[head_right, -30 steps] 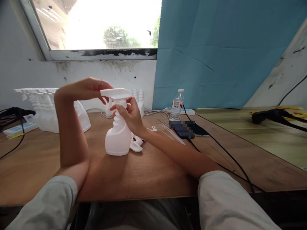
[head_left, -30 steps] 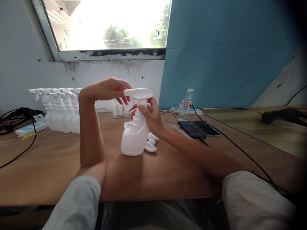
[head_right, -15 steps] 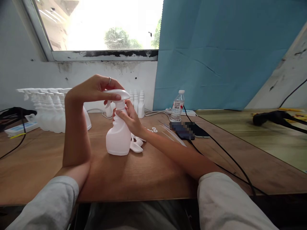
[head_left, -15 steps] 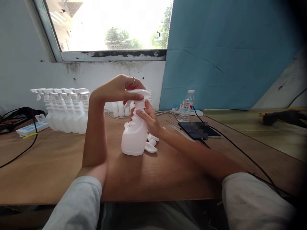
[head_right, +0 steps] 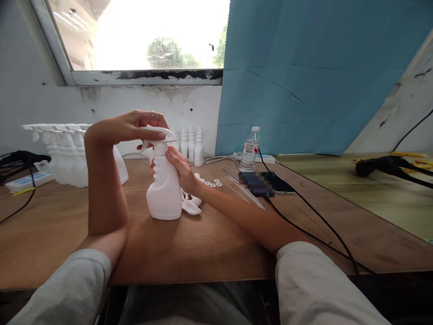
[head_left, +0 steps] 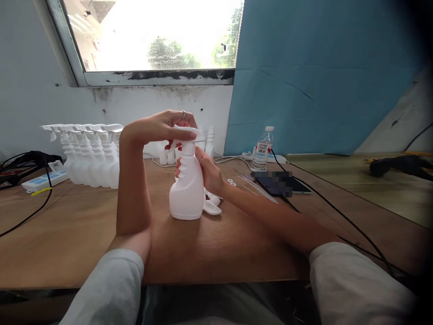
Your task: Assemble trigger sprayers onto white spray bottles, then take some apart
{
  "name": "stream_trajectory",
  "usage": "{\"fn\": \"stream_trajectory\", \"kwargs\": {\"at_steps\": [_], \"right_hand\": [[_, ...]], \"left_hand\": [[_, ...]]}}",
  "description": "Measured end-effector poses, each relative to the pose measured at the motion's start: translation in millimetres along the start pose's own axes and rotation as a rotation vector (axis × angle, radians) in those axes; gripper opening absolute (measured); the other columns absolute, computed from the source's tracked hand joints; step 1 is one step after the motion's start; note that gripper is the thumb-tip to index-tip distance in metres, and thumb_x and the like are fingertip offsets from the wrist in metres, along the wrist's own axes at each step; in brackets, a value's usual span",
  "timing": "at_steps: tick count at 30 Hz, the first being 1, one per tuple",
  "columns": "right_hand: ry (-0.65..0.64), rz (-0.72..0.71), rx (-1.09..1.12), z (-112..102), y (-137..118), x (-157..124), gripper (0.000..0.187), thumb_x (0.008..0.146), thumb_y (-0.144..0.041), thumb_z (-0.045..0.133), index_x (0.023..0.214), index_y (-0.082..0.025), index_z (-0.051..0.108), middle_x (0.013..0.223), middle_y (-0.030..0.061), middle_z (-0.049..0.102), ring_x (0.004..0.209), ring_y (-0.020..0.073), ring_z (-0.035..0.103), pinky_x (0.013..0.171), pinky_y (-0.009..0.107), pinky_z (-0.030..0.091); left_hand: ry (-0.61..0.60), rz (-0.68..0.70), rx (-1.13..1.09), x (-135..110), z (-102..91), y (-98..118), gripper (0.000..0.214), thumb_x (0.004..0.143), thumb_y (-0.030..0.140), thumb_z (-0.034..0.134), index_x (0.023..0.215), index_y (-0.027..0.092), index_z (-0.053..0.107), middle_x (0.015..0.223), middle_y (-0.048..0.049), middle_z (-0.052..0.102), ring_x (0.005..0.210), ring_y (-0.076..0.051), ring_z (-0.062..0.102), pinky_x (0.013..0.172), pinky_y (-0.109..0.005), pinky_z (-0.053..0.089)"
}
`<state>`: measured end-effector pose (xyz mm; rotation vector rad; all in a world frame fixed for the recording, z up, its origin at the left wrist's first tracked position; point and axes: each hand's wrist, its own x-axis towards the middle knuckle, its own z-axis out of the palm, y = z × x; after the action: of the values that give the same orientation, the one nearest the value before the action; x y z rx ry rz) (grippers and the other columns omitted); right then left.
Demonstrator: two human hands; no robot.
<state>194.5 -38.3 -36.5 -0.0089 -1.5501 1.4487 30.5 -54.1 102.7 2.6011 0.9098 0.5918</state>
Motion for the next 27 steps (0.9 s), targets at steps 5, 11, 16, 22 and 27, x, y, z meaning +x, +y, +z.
{"fn": "stream_trajectory", "kwargs": {"at_steps": [5, 11, 16, 22, 27], "right_hand": [[0.055, 0.018, -0.065, 0.8, 0.3, 2.4, 0.034, 0.087, -0.048, 0.063, 0.102, -0.023, 0.046, 0.08, -0.0014, 0.062, 0.065, 0.014, 0.064, 0.063, 0.03, 0.056], [0.085, 0.022, -0.051, 3.8, -2.8, 1.5, 0.039, 0.087, -0.058, 0.058, 0.1, -0.023, 0.044, 0.077, -0.0006, 0.064, 0.064, 0.0161, 0.066, 0.06, 0.032, 0.056], [0.106, 0.029, -0.122, 5.6, -5.6, 1.6, 0.039, 0.082, -0.049, 0.07, 0.1, -0.024, 0.046, 0.072, -0.0036, 0.061, 0.059, 0.0138, 0.063, 0.057, 0.029, 0.055], [0.102, 0.035, -0.086, 3.3, -4.1, 2.2, 0.037, 0.085, -0.053, 0.064, 0.097, -0.023, 0.046, 0.072, -0.0024, 0.062, 0.06, 0.0151, 0.064, 0.056, 0.03, 0.055], [0.066, 0.02, -0.081, 1.8, -5.1, 1.7, 0.036, 0.087, -0.052, 0.062, 0.1, -0.022, 0.048, 0.075, -0.0007, 0.064, 0.062, 0.0161, 0.066, 0.057, 0.031, 0.056]], "left_hand": [[-0.015, 0.0, -0.013, -0.9, -0.4, -0.2, 0.026, 0.086, 0.042, 0.063, 0.096, 0.019, 0.062, 0.076, -0.0028, 0.058, 0.062, -0.01, 0.054, 0.056, -0.023, 0.042], [-0.027, 0.016, 0.002, -0.5, 0.4, 2.1, 0.025, 0.084, 0.041, 0.064, 0.097, 0.019, 0.063, 0.079, -0.0032, 0.059, 0.063, -0.01, 0.055, 0.058, -0.023, 0.043], [-0.038, 0.02, 0.025, -0.1, 0.6, 2.3, 0.026, 0.085, 0.043, 0.062, 0.099, 0.02, 0.063, 0.077, -0.003, 0.059, 0.062, -0.011, 0.055, 0.059, -0.023, 0.044], [-0.04, 0.026, 0.014, 1.2, 0.7, 0.9, 0.027, 0.085, 0.044, 0.063, 0.097, 0.019, 0.064, 0.078, -0.0031, 0.059, 0.064, -0.011, 0.056, 0.059, -0.022, 0.044], [-0.052, 0.013, -0.013, 1.2, 0.9, 1.1, 0.026, 0.085, 0.042, 0.063, 0.097, 0.02, 0.065, 0.076, -0.0025, 0.057, 0.065, -0.011, 0.056, 0.061, -0.024, 0.045]]}}
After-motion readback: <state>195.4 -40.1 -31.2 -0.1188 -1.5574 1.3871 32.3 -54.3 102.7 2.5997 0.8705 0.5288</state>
